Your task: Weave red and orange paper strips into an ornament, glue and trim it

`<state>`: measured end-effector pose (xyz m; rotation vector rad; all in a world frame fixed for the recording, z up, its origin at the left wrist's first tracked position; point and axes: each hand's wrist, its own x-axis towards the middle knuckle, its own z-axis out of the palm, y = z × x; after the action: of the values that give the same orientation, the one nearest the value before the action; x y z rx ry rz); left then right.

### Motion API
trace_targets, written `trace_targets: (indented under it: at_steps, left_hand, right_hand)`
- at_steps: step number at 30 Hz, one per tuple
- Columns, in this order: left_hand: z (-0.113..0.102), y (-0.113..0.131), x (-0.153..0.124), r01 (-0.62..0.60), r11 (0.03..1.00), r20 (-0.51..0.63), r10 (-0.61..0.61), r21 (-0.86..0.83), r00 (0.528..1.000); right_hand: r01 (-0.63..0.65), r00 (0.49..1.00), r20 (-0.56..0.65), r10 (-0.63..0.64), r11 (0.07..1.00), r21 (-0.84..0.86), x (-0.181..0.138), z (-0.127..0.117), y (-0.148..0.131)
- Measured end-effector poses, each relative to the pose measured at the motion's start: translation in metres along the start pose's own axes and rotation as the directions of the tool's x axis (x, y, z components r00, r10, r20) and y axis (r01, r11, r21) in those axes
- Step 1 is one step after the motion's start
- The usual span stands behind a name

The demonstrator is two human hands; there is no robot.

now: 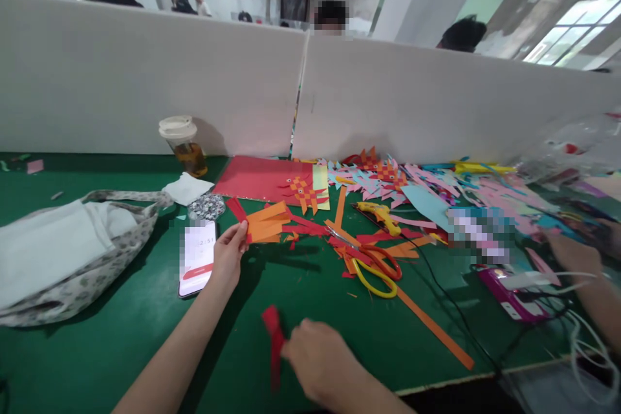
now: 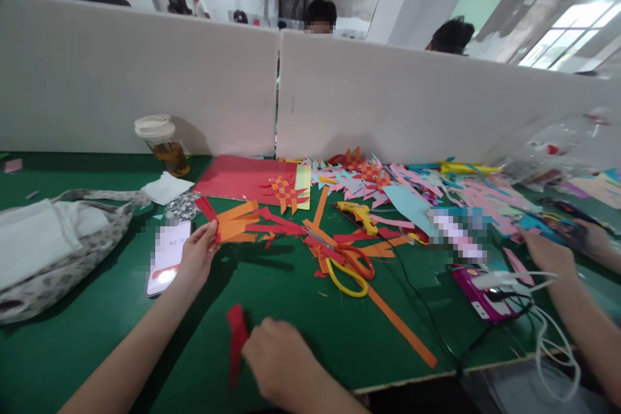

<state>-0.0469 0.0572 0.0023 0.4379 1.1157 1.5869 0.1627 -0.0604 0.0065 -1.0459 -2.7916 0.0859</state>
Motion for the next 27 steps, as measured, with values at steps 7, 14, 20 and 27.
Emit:
trace_targets:
  at_steps: [7, 14, 20, 27]
  left_hand:
    - [0.0, 0.002, -0.002, -0.006, 1.0, 0.035, 0.006, -0.002, 0.999]
    - [0.004, 0.007, -0.008, 0.004, 0.999, 0.071, 0.0, -0.054, 0.998]
    - [0.0, 0.007, -0.005, -0.065, 0.998, 0.062, 0.065, -0.016, 0.996]
    - [0.001, 0.007, -0.006, -0.065, 0.998, 0.052, 0.066, -0.009, 0.996]
  right_hand:
    - [-0.543, 0.838, -0.027, 0.545, 0.828, -0.138, 0.06, -0.009, 0.053]
    - [0.035, 0.991, 0.129, -0.045, 0.996, 0.079, 0.074, 0.015, -0.014]
    - [-0.503, 0.855, 0.121, 0.504, 0.863, -0.038, 0.113, -0.009, 0.054]
    - [-0.266, 0.953, 0.161, 0.255, 0.963, 0.053, 0.097, 0.003, -0.01]
